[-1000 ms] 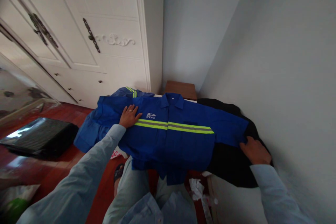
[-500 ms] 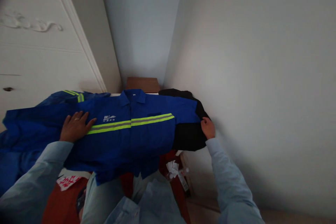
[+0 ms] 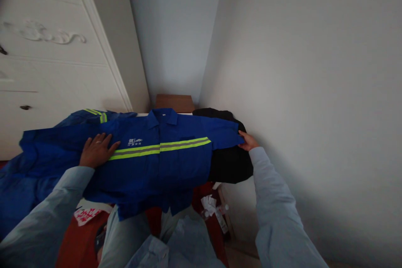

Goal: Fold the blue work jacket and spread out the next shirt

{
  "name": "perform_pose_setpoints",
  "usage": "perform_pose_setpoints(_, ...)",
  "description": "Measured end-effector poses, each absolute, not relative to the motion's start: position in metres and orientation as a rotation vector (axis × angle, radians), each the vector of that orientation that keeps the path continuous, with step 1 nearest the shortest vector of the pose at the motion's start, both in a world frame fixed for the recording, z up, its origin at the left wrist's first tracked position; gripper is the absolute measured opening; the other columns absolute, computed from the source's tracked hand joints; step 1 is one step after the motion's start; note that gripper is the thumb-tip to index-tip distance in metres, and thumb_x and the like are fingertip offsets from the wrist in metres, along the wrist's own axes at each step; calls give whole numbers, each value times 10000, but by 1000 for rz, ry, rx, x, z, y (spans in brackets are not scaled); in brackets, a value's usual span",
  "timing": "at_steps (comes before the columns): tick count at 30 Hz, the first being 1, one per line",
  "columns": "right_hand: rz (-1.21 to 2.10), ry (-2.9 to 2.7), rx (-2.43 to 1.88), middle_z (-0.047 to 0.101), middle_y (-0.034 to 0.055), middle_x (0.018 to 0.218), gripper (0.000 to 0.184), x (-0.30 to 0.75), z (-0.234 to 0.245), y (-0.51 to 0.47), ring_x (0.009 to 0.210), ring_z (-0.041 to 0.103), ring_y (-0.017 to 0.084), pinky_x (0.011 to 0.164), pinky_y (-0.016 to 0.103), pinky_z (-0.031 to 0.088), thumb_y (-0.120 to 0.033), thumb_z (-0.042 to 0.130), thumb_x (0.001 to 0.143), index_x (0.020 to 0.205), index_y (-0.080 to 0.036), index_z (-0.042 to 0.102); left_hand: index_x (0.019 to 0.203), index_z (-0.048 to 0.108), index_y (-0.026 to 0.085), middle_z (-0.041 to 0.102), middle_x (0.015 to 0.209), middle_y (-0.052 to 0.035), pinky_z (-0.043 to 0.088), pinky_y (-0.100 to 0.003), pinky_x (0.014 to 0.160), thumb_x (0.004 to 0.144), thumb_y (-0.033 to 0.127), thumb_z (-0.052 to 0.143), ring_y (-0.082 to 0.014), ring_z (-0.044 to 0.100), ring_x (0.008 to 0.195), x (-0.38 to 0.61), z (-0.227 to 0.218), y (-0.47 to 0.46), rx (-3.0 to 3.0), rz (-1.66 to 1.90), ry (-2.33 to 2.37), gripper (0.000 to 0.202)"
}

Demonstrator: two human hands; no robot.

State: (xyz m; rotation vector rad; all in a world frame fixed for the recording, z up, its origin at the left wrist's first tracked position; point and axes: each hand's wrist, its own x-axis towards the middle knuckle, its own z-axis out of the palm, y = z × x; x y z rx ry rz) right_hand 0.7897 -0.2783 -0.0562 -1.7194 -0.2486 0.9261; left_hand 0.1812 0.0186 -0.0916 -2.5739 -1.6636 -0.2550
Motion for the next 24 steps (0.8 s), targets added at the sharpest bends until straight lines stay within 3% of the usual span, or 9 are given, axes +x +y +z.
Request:
perform_pose_setpoints(4, 968, -261, -1643, 735, 69, 759, 116, 792, -55, -271, 645, 662, 176, 647, 304, 578, -231, 759, 782, 831, -173, 671, 1436, 506, 31, 477, 1511, -253, 229, -559, 1206, 904, 567, 278, -389, 375, 1451, 181, -91, 19, -2574, -267, -1640, 789)
perform_pose_setpoints(10, 547, -328, -1674, 717, 12, 705, 291, 796, -62, -278, 608, 634, 152, 576, 273, 545, -173, 846, 580, 811, -190, 669, 1441, 499, 29, 458, 1527, -251, 216, -549, 1215, 915, 565, 265, -385, 356, 1464, 183, -88, 16, -2568, -242, -1663, 786)
perform_pose_setpoints(16, 341, -367, -1855, 665, 5, 636, 232, 797, -76, -281, 584, 596, 161, 557, 287, 511, -206, 803, 581, 760, -189, 655, 1445, 497, 45, 452, 1535, -242, 211, -552, 1219, 924, 579, 248, -382, 359, 1463, 183, -87, 16, -2571, -232, -1680, 787)
perform_pose_setpoints(18, 241, -394, -1923, 707, 54, 760, 186, 795, -75, -279, 707, 645, 200, 673, 336, 554, -206, 747, 637, 802, -187, 662, 1443, 498, 49, 460, 1531, -240, 214, -556, 1217, 920, 570, 265, -381, 367, 1460, 182, -88, 17, -2571, -239, -1673, 774)
perform_pose_setpoints(20, 141, -443, -1964, 731, 108, 977, 210, 792, -70, -276, 918, 665, 239, 882, 397, 548, -208, 690, 698, 906, -182, 680, 1443, 498, 54, 469, 1526, -235, 215, -555, 1218, 912, 554, 291, -376, 369, 1460, 182, -90, 18, -2569, -249, -1677, 758)
perform_pose_setpoints(24, -106, -955, -2139, 608, 173, 1369, 428, 779, -58, -262, 1303, 523, 291, 1171, 479, 351, -297, 591, 842, 1239, -146, 640, 1436, 508, 69, 484, 1519, -225, 218, -548, 1219, 902, 543, 314, -367, 374, 1461, 182, -92, 20, -2559, -268, -1686, 740)
